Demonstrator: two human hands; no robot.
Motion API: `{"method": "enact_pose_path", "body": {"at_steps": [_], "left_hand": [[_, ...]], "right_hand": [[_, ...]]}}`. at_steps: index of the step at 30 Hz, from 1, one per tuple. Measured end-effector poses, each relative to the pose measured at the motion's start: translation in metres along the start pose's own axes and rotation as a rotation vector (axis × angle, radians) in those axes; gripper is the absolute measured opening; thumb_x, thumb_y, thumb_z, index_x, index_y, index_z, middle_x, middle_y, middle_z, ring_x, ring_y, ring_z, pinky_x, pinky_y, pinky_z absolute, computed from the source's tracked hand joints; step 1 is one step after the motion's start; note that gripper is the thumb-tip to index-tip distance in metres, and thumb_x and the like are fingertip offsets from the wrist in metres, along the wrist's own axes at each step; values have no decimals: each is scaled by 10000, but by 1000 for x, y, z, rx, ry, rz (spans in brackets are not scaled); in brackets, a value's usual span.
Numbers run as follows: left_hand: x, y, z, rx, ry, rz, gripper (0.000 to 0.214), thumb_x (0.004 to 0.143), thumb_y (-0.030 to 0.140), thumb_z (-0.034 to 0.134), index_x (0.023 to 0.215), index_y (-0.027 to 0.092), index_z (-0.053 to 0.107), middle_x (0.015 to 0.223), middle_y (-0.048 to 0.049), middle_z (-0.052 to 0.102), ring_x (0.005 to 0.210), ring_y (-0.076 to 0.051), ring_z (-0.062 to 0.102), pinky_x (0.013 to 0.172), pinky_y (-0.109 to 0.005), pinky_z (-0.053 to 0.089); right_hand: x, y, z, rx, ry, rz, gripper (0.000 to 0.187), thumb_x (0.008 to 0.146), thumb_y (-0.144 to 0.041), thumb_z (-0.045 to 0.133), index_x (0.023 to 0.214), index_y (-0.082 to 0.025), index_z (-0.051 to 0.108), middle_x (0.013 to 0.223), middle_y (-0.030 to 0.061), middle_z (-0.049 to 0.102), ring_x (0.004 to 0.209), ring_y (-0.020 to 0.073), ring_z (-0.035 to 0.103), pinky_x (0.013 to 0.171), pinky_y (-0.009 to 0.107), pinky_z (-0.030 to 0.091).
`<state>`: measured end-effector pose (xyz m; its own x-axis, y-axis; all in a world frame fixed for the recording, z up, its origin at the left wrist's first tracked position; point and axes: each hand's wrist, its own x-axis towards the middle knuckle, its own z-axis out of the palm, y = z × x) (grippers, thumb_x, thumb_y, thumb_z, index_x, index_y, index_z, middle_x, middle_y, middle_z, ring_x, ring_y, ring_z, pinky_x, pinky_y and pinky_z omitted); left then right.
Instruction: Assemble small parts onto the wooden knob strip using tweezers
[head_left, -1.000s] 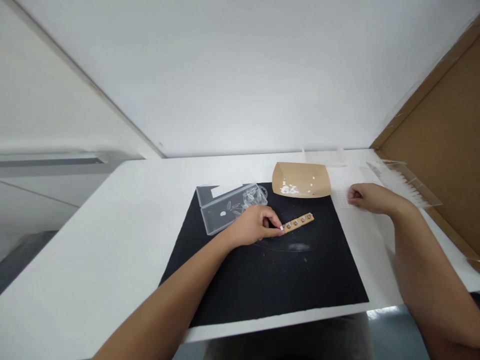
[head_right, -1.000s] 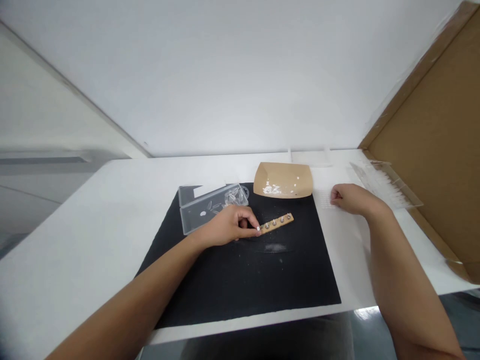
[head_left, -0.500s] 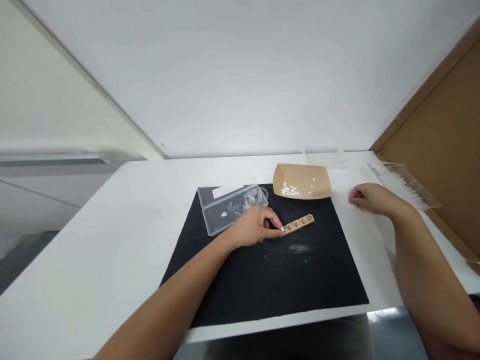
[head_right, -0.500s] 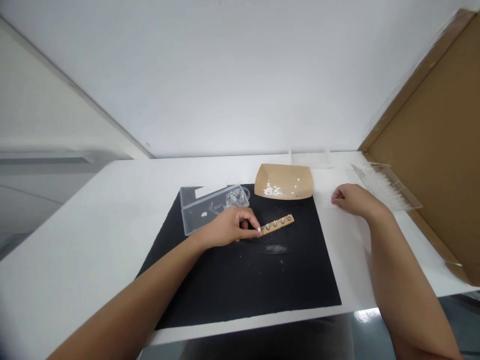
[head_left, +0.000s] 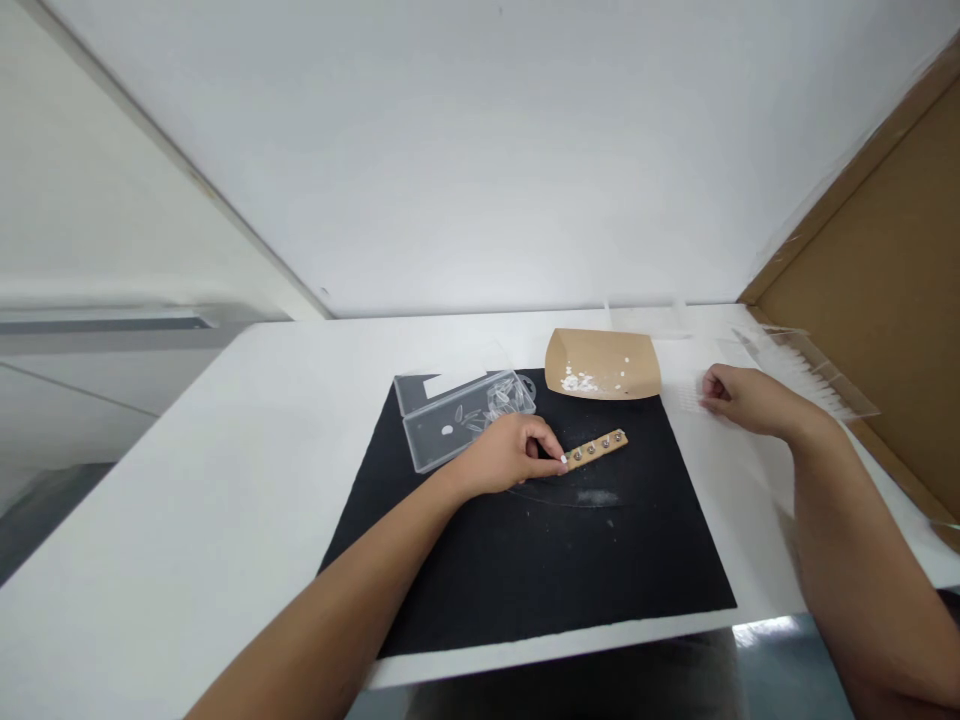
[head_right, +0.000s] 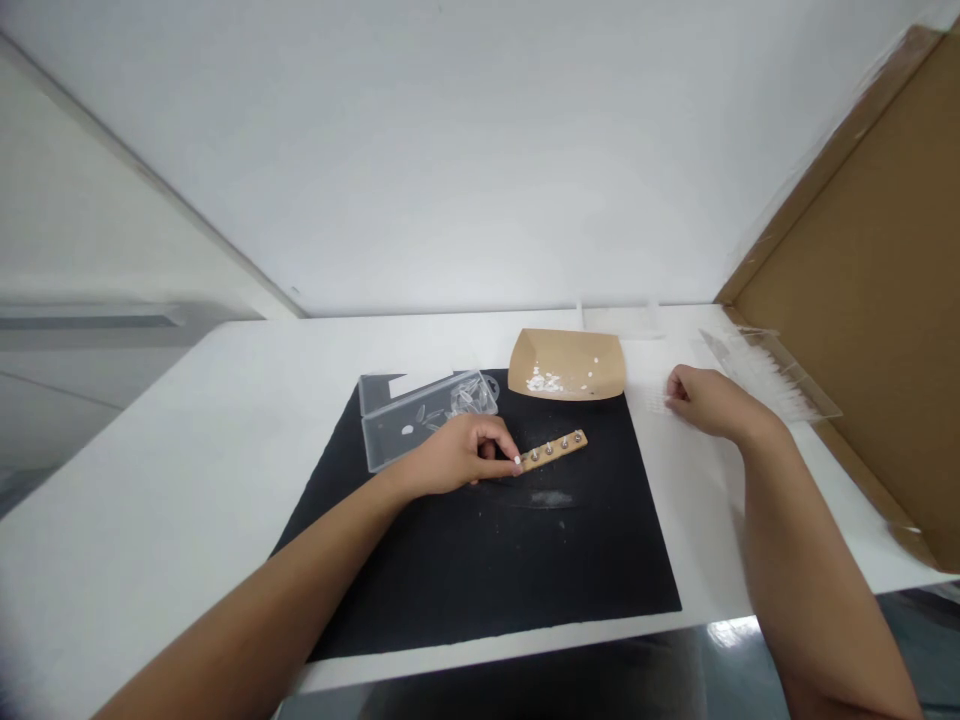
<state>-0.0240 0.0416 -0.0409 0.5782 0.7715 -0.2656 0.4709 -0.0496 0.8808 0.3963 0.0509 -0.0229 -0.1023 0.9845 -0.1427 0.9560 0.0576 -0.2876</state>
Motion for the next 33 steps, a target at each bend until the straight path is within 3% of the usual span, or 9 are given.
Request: {"method": "enact_pose_path", "body": {"at_steps": [6, 14, 26, 33], "left_hand": [[0, 0, -1, -10, -6, -6, 359, 729, 477, 875, 879, 159, 800, 737, -45, 709, 554, -115, 603, 459, -213, 430], [0, 2, -2, -2, -13, -29, 355, 725, 468, 876, 870, 152, 802, 700, -32, 687, 533, -97, 572, 455, -200, 407], [-1, 3, -1, 15, -8, -11, 325, 743, 457, 867, 875, 166, 806, 717, -34, 696, 551, -108, 590, 461, -201, 424], [0, 0, -1, -7, -8, -8, 350, 732, 467, 871, 885, 162, 799, 724, -38, 701, 542, -111, 596, 447, -200, 420]], "right_hand": [[-11, -9, -15, 12, 63, 13, 39, 888, -239, 577, 921, -251, 596, 865, 9, 753, 767, 198, 657, 683, 316, 451], [-11, -15, -21, -106, 161, 14, 142, 923, -307, 585, 949, -256, 715, 962, 46, 775, 874, 250, 676, 729, 355, 469], [8, -5, 1, -216, 46, 7, 147, 896, -326, 650, 888, -245, 773, 956, 72, 768, 802, 225, 655, 665, 321, 410], [14, -5, 5, -158, 55, 49, 77, 835, -216, 670, 816, -226, 744, 877, 60, 753, 783, 213, 653, 695, 316, 413]]}}
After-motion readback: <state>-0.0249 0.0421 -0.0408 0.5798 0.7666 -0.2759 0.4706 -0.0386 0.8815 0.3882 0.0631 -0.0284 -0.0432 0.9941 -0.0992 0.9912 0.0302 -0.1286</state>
